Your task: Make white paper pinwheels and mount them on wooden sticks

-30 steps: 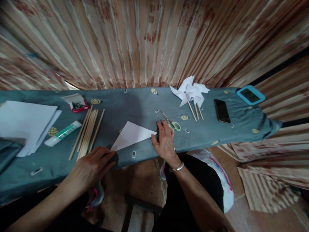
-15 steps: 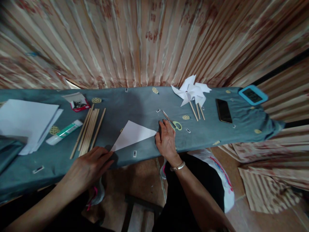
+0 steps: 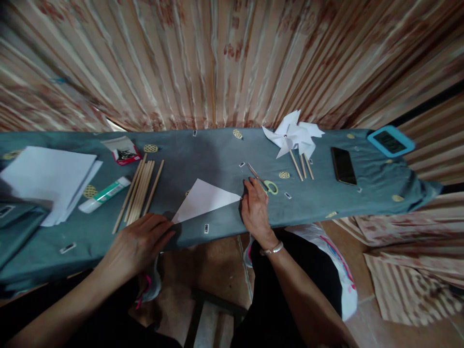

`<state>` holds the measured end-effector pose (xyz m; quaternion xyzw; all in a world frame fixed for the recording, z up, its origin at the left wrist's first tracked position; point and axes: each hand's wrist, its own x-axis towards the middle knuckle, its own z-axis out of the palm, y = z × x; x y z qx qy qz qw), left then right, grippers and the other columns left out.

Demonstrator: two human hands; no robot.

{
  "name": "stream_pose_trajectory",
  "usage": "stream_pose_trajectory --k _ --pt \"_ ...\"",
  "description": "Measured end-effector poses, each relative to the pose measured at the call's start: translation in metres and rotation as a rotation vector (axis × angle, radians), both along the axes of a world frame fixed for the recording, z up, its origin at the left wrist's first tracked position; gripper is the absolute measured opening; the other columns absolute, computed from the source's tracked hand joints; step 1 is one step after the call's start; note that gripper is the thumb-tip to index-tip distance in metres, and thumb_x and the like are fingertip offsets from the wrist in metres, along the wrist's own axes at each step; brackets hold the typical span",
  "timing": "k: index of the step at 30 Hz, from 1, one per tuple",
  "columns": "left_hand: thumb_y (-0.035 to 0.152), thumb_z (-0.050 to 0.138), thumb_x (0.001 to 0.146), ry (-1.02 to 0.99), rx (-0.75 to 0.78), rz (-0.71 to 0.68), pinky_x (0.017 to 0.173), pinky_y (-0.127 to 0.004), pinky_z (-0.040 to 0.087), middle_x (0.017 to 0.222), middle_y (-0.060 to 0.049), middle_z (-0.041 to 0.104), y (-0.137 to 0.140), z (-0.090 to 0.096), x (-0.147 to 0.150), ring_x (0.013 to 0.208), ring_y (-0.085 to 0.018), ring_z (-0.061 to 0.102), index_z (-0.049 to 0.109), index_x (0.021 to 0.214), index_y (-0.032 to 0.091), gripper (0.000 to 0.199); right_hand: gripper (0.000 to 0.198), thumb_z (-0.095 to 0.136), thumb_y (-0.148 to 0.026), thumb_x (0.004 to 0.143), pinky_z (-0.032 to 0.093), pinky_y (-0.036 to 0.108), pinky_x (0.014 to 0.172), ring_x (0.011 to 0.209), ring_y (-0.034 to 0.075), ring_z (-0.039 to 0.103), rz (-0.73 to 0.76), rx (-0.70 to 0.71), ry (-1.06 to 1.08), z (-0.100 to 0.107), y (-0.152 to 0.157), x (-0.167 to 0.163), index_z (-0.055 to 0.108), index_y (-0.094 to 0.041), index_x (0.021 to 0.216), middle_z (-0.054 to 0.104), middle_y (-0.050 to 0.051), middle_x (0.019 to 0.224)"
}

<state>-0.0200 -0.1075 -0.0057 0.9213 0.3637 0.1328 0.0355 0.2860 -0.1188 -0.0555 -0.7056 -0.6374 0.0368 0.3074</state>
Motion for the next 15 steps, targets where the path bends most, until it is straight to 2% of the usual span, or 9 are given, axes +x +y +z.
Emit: stream_pose_trajectory --k 2,6,11,15 --pt "0.021 0.056 0.094 -0.036 0.013 0.019 0.079 -0.037 0.057 0.100 -0.011 0.068 0.003 -0.002 0.002 0.090 -0.024 0.064 0.066 0.107 0.012 0.019 0.045 0.032 -0.025 0.098 0.036 0.055 0.113 0.142 0.027 0.041 0.010 0.020 0.011 0.004 0.000 0.000 0.052 -0.015 0.137 0.051 0.017 0.145" --pt "0.023 0.058 0.092 -0.056 -0.013 0.034 0.096 -0.044 0.054 0.122 -0.017 0.064 0.007 -0.010 0.007 0.109 -0.029 0.060 0.052 0.132 0.007 0.043 0.046 0.039 -0.039 0.100 0.034 0.054 0.115 0.143 0.028 0.040 0.078 0.021 -0.010 0.013 0.000 -0.005 0.053 -0.015 0.137 0.050 0.018 0.147" --pt "0.024 0.057 0.093 -0.112 -0.082 0.045 0.097 -0.048 0.053 0.123 -0.018 0.064 0.011 -0.019 0.013 0.111 -0.031 0.059 0.048 0.136 0.007 0.048 0.061 0.052 -0.056 0.094 0.034 0.056 0.113 0.143 0.034 0.039 0.182 -0.053 -0.071 0.014 0.000 -0.013 0.054 -0.013 0.137 0.046 0.022 0.150" --pt "0.024 0.055 0.093 -0.133 -0.106 0.031 0.097 -0.048 0.054 0.122 -0.017 0.065 0.014 -0.020 0.016 0.110 -0.031 0.060 0.048 0.137 0.008 0.047 0.059 0.055 -0.057 0.092 0.036 0.058 0.112 0.142 0.035 0.041 0.218 -0.054 -0.089 0.010 0.001 -0.014 0.059 -0.013 0.132 0.047 0.023 0.150"
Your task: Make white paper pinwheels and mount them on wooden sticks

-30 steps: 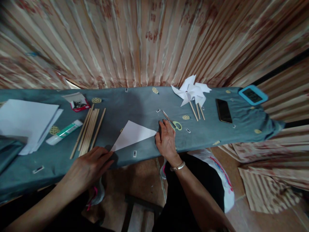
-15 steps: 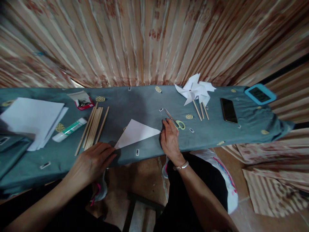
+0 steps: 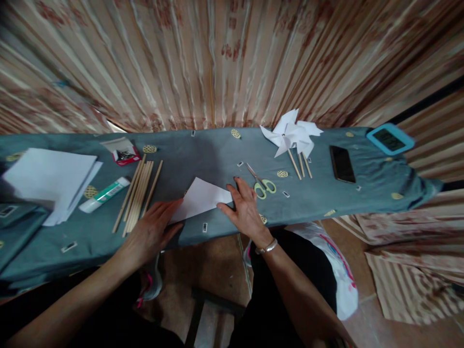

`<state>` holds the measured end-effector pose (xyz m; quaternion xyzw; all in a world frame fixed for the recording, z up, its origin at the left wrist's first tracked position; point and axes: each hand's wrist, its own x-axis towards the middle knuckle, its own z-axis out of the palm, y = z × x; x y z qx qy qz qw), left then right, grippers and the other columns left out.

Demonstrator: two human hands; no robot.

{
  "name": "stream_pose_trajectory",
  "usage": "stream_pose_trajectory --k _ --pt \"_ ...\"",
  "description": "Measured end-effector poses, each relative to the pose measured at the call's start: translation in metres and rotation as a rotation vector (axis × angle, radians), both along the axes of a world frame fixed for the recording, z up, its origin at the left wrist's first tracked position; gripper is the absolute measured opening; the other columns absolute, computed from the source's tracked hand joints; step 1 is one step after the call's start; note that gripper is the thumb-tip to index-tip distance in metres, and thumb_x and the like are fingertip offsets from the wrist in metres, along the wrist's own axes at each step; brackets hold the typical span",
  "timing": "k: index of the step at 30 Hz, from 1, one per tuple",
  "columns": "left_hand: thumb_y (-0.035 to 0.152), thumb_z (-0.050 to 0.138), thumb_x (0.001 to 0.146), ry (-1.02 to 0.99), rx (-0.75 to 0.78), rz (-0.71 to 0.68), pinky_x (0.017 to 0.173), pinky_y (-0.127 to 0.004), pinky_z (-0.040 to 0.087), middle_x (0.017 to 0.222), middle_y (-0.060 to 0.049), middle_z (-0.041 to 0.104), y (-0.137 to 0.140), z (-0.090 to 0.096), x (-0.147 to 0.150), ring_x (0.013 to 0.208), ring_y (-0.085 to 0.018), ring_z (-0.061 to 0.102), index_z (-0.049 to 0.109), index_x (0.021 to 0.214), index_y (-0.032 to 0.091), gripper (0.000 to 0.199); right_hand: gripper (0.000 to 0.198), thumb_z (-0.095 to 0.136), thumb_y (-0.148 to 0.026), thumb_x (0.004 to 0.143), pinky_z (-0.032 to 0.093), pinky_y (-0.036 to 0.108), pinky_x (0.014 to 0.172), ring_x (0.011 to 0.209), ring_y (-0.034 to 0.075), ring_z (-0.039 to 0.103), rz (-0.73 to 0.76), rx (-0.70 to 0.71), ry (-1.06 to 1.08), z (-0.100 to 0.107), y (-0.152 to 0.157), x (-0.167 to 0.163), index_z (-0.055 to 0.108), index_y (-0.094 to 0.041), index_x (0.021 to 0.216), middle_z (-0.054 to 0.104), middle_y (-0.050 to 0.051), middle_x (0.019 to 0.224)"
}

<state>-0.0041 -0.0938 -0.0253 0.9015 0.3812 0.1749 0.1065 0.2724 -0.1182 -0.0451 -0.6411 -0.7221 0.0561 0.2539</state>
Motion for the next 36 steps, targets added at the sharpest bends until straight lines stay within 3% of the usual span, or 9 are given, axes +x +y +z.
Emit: stream_pose_trajectory --k 5,10,17,22,26,31,36 --pt "0.022 0.053 0.094 -0.058 0.053 -0.007 0.097 -0.046 0.054 0.122 -0.017 0.064 0.000 -0.001 0.002 0.113 -0.030 0.060 0.047 0.138 0.010 0.045 0.053 0.058 -0.052 0.092 0.038 0.056 0.111 0.140 0.034 0.045 0.020 0.032 0.039 0.001 0.000 0.000 0.061 -0.014 0.129 0.050 0.022 0.147" --pt "0.019 0.049 0.096 -0.201 0.028 -0.003 0.091 -0.040 0.058 0.124 -0.012 0.062 -0.002 -0.004 0.005 0.106 -0.024 0.065 0.033 0.148 0.021 0.055 0.047 0.066 -0.042 0.089 0.039 0.054 0.112 0.138 0.032 0.047 0.024 0.067 0.106 0.003 0.001 -0.003 0.061 -0.015 0.126 0.053 0.021 0.145" --pt "0.017 0.049 0.095 -0.243 0.004 0.006 0.083 -0.036 0.060 0.122 -0.009 0.067 -0.004 -0.005 0.009 0.090 -0.020 0.069 0.015 0.155 0.027 0.070 0.018 0.065 -0.028 0.087 0.042 0.050 0.110 0.137 0.029 0.049 -0.012 0.076 0.279 0.012 0.005 -0.004 0.064 -0.020 0.104 0.054 0.015 0.145" --pt "0.015 0.047 0.095 -0.223 0.016 -0.054 0.077 -0.036 0.060 0.112 -0.009 0.070 -0.005 -0.007 0.010 0.085 -0.021 0.068 0.013 0.156 0.027 0.071 0.025 0.063 -0.025 0.088 0.039 0.051 0.114 0.139 0.027 0.047 0.001 0.095 0.240 0.015 0.005 -0.008 0.064 -0.020 0.113 0.054 0.014 0.145" --pt "0.008 0.044 0.092 -0.187 0.055 -0.097 0.077 -0.037 0.059 0.109 -0.010 0.070 -0.005 -0.009 0.011 0.086 -0.022 0.067 0.018 0.155 0.023 0.070 0.027 0.061 -0.024 0.090 0.038 0.052 0.114 0.140 0.028 0.045 0.035 0.143 0.190 0.018 0.003 -0.013 0.062 -0.019 0.117 0.053 0.016 0.145" --pt "0.000 0.043 0.087 -0.047 0.154 -0.163 0.079 -0.040 0.058 0.111 -0.013 0.070 -0.006 -0.004 0.015 0.089 -0.025 0.065 0.045 0.139 0.013 0.053 0.021 0.053 -0.014 0.087 0.038 0.053 0.115 0.142 0.028 0.042 0.095 0.167 0.179 0.023 -0.001 -0.018 0.065 -0.019 0.104 0.052 0.015 0.147" --pt "0.007 0.051 0.087 -0.021 0.132 -0.179 0.086 -0.049 0.057 0.123 -0.017 0.067 -0.005 0.002 0.016 0.106 -0.031 0.061 0.061 0.122 0.010 0.037 0.032 0.046 0.001 0.076 0.039 0.051 0.115 0.143 0.026 0.041 0.184 0.174 0.165 0.021 -0.007 -0.015 0.065 -0.019 0.093 0.052 0.014 0.146"
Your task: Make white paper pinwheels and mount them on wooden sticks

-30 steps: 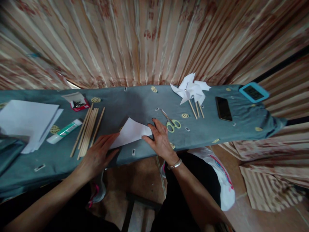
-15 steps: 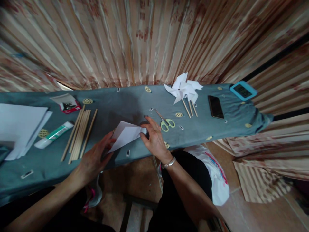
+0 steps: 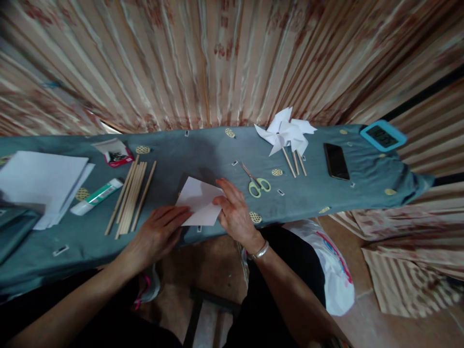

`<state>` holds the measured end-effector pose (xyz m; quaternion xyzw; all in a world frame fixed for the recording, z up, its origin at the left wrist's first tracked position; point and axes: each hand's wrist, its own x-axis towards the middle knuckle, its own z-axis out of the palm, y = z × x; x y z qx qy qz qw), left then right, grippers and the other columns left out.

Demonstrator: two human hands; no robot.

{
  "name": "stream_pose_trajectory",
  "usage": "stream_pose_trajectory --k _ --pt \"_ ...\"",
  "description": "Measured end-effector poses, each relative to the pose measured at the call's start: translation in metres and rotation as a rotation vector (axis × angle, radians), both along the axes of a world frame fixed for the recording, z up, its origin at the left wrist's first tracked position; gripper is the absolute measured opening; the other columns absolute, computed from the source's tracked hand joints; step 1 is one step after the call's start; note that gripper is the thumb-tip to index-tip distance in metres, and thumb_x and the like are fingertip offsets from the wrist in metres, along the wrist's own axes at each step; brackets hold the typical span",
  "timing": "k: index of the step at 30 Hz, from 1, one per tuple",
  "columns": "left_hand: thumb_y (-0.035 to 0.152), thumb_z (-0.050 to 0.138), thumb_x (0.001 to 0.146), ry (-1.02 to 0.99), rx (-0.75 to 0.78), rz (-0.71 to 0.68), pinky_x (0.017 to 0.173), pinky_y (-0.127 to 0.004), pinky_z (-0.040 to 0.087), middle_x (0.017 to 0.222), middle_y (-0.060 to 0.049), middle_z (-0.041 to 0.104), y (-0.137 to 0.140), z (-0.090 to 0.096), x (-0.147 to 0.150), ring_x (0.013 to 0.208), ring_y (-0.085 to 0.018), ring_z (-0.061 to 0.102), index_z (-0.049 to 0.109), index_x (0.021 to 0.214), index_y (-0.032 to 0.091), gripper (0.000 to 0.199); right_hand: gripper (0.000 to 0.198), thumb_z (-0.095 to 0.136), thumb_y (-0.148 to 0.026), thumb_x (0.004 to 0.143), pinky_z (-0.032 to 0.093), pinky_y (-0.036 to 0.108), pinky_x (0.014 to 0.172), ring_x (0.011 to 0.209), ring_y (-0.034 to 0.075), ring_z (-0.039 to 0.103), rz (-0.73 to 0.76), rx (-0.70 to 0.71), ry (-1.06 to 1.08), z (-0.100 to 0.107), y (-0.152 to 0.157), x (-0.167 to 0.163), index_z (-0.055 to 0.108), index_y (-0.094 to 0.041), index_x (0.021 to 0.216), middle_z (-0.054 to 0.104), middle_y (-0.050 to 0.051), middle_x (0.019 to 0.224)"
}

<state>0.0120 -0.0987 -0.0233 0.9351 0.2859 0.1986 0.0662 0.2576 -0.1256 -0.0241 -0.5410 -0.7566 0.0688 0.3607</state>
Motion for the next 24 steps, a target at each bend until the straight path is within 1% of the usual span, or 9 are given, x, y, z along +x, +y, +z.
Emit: stream_pose_trajectory --k 3,5,9,12,15,17,19,21,24 --pt "0.011 0.054 0.087 -0.034 -0.046 0.022 0.098 -0.057 0.052 0.134 -0.020 0.059 0.003 -0.003 -0.002 0.126 -0.036 0.051 0.065 0.119 0.011 0.034 0.032 0.044 0.000 0.080 0.041 0.051 0.114 0.142 0.025 0.042 0.016 0.018 -0.027 -0.003 -0.004 0.002 0.065 -0.019 0.095 0.053 0.012 0.145" --pt "0.012 0.052 0.088 -0.072 -0.107 0.034 0.104 -0.058 0.049 0.139 -0.019 0.054 0.005 -0.008 -0.004 0.135 -0.037 0.044 0.066 0.117 0.014 0.032 0.029 0.045 -0.002 0.083 0.042 0.051 0.112 0.142 0.026 0.042 0.024 0.022 -0.060 -0.005 -0.008 0.002 0.065 -0.019 0.096 0.053 0.012 0.144" --pt "0.014 0.056 0.088 -0.173 -0.281 0.037 0.108 -0.054 0.047 0.153 -0.017 0.040 0.004 -0.010 -0.005 0.140 -0.034 0.042 0.064 0.122 0.017 0.035 0.020 0.051 -0.014 0.090 0.043 0.052 0.110 0.144 0.028 0.039 0.062 -0.010 -0.138 -0.006 -0.015 0.003 0.065 -0.020 0.104 0.051 0.014 0.147" --pt "0.027 0.068 0.084 -0.263 -0.427 0.055 0.110 -0.052 0.046 0.159 -0.015 0.033 0.003 -0.002 -0.003 0.140 -0.033 0.043 0.063 0.125 0.021 0.042 0.023 0.049 -0.015 0.092 0.043 0.053 0.109 0.144 0.028 0.038 0.080 -0.023 -0.154 -0.007 -0.018 0.005 0.064 -0.021 0.108 0.050 0.013 0.148" --pt "0.046 0.070 0.084 -0.328 -0.600 0.126 0.107 -0.050 0.049 0.154 -0.016 0.042 0.003 0.009 0.001 0.133 -0.033 0.053 0.068 0.120 0.020 0.044 0.025 0.047 -0.014 0.094 0.043 0.053 0.109 0.144 0.028 0.039 0.072 0.006 -0.156 -0.008 -0.018 0.008 0.065 -0.022 0.109 0.051 0.012 0.147" --pt "0.054 0.064 0.086 -0.341 -0.726 0.188 0.102 -0.047 0.052 0.143 -0.015 0.056 0.003 0.014 0.004 0.123 -0.031 0.061 0.071 0.116 0.019 0.047 0.024 0.047 -0.015 0.095 0.044 0.052 0.109 0.143 0.027 0.040 0.066 0.020 -0.162 -0.007 -0.018 0.009 0.065 -0.022 0.110 0.052 0.012 0.146" --pt "0.058 0.056 0.089 -0.341 -0.807 0.247 0.096 -0.044 0.056 0.128 -0.013 0.067 0.004 0.015 0.005 0.113 -0.029 0.067 0.072 0.116 0.017 0.051 0.025 0.046 -0.016 0.097 0.045 0.052 0.108 0.143 0.027 0.040 0.068 0.023 -0.161 -0.007 -0.018 0.009 0.066 -0.022 0.110 0.052 0.012 0.146" --pt "0.058 0.049 0.093 -0.341 -0.810 0.299 0.093 -0.043 0.057 0.121 -0.013 0.071 0.006 0.013 0.005 0.108 -0.028 0.069 0.070 0.118 0.015 0.054 0.026 0.045 -0.016 0.097 0.044 0.053 0.108 0.144 0.028 0.039 0.080 0.025 -0.164 -0.006 -0.020 0.010 0.065 -0.022 0.113 0.052 0.013 0.146" --pt "0.052 0.041 0.097 -0.334 -0.728 0.366 0.101 -0.045 0.052 0.126 -0.014 0.068 0.009 0.008 0.002 0.116 -0.028 0.065 0.067 0.122 0.013 0.054 0.028 0.047 -0.015 0.095 0.044 0.054 0.107 0.144 0.030 0.039 0.098 0.043 -0.195 -0.006 -0.022 0.010 0.063 -0.019 0.118 0.051 0.017 0.146"
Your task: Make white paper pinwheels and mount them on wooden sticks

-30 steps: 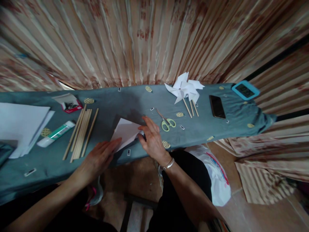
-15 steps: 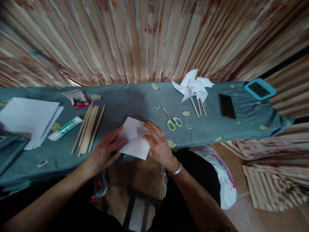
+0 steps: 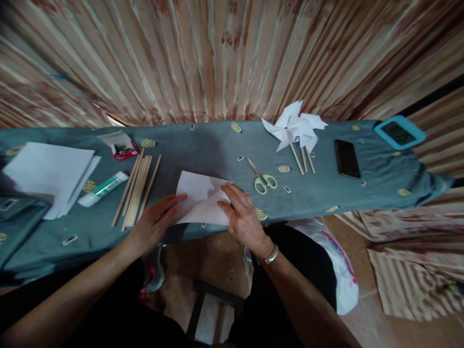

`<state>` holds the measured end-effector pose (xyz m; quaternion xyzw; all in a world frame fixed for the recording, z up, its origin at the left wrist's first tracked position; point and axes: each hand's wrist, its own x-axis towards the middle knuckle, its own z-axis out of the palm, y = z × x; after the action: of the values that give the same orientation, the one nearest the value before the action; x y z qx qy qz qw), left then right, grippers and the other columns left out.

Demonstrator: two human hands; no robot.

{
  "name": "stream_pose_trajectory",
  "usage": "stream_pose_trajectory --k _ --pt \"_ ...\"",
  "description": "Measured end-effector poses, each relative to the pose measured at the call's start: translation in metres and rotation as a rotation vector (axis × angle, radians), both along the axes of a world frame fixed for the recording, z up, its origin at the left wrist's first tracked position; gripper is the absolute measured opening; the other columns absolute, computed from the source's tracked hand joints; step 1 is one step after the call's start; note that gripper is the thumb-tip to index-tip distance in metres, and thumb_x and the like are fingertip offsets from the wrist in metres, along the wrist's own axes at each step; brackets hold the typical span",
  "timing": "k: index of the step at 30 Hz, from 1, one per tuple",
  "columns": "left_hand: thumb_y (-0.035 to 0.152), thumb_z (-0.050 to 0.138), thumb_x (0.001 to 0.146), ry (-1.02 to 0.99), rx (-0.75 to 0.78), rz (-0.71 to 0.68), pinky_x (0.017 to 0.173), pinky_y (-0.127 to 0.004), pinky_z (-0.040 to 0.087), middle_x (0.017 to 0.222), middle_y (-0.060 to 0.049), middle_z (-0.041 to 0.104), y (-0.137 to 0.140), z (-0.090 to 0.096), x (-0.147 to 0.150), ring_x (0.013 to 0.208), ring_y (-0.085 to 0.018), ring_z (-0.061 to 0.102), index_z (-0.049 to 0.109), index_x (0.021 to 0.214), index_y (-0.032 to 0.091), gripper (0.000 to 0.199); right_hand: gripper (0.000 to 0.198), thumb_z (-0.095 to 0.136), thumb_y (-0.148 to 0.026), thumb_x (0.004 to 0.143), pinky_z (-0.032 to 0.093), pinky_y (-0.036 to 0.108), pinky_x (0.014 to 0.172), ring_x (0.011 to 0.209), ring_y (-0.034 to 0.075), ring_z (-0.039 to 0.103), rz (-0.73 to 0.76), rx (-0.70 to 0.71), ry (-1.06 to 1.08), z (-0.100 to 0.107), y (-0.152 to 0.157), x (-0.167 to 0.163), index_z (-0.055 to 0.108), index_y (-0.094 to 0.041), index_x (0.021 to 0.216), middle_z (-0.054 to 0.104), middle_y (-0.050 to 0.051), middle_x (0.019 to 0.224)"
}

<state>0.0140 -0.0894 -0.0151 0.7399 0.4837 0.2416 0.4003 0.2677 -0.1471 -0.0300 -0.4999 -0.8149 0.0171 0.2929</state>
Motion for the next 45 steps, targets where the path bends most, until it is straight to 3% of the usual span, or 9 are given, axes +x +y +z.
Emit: stream_pose_trajectory --k 8,14,19,22,25,31,36,40,45 --pt "0.037 0.041 0.097 0.011 0.031 0.032 0.115 -0.049 0.039 0.151 -0.018 0.047 -0.015 -0.007 0.009 0.140 -0.027 0.045 0.048 0.142 0.011 0.053 0.026 0.054 -0.018 0.094 0.038 0.055 0.108 0.139 0.031 0.046 -0.099 0.051 -0.143 0.005 -0.006 -0.022 0.060 -0.019 0.119 0.060 0.016 0.138" --pt "0.012 0.039 0.089 -0.003 0.069 -0.134 0.104 -0.045 0.051 0.142 -0.012 0.057 -0.033 -0.001 0.021 0.128 -0.023 0.058 0.047 0.144 0.019 0.055 0.035 0.048 -0.009 0.092 0.038 0.053 0.110 0.134 0.029 0.050 -0.080 0.047 -0.171 0.006 -0.006 -0.028 0.061 -0.019 0.124 0.064 0.012 0.134" --pt "0.017 0.051 0.091 0.227 0.450 -0.194 0.088 -0.049 0.058 0.112 -0.014 0.067 -0.012 0.017 0.011 0.105 -0.029 0.065 0.066 0.121 0.015 0.033 0.036 0.045 -0.010 0.094 0.048 0.047 0.101 0.120 0.028 0.058 -0.051 0.011 -0.165 0.003 -0.004 -0.021 0.066 -0.016 0.123 0.070 0.013 0.124" --pt "0.013 0.052 0.093 0.411 0.659 -0.215 0.099 -0.057 0.049 0.123 -0.012 0.066 -0.008 0.023 0.009 0.121 -0.034 0.058 0.063 0.125 0.021 0.035 0.036 0.045 -0.010 0.094 0.051 0.045 0.098 0.114 0.027 0.061 -0.010 0.017 -0.149 0.003 -0.007 -0.021 0.067 -0.013 0.122 0.072 0.014 0.120" --pt "0.008 0.049 0.092 0.391 0.733 -0.351 0.115 -0.059 0.033 0.139 -0.007 0.060 -0.011 0.017 0.012 0.139 -0.031 0.044 0.061 0.124 0.026 0.038 0.036 0.045 -0.010 0.095 0.053 0.044 0.098 0.113 0.026 0.062 0.048 -0.004 -0.123 0.004 -0.011 -0.024 0.067 -0.014 0.123 0.072 0.013 0.119" --pt "0.006 0.048 0.092 0.389 0.659 -0.448 0.117 -0.062 0.021 0.115 -0.002 0.074 -0.007 0.002 0.010 0.130 -0.028 0.054 0.071 0.104 0.025 0.032 0.032 0.047 -0.013 0.095 0.057 0.041 0.092 0.104 0.023 0.067 0.125 -0.137 0.078 0.011 -0.015 -0.022 0.069 -0.018 0.118 0.075 0.010 0.109" --pt "0.023 0.053 0.096 0.310 0.548 -0.351 0.105 -0.058 0.036 0.100 -0.004 0.078 0.000 0.003 0.009 0.103 -0.026 0.068 0.072 0.104 0.023 0.020 0.015 0.059 -0.029 0.094 0.058 0.033 0.080 0.085 0.019 0.072 -0.138 -0.329 0.452 0.009 -0.012 -0.015 0.073 -0.023 0.098 0.077 0.004 0.091" --pt "0.033 0.050 0.098 0.313 0.470 -0.278 0.099 -0.051 0.045 0.101 -0.009 0.077 0.007 -0.003 0.010 0.090 -0.023 0.071 0.066 0.118 0.019 0.029 0.016 0.063 -0.033 0.091 0.057 0.034 0.078 0.083 0.021 0.072 -0.303 -0.392 0.539 0.005 -0.008 -0.012 0.073 -0.022 0.095 0.077 0.003 0.091" --pt "0.027 0.051 0.098 0.343 0.627 -0.212 0.099 -0.046 0.048 0.124 -0.018 0.067 0.002 0.000 0.016 0.114 -0.028 0.064 0.043 0.142 0.011 0.048 0.031 0.067 -0.036 0.086 0.058 0.035 0.076 0.084 0.024 0.075 -0.435 -0.453 0.580 0.004 -0.002 -0.010 0.068 -0.022 0.114 0.079 0.005 0.093"
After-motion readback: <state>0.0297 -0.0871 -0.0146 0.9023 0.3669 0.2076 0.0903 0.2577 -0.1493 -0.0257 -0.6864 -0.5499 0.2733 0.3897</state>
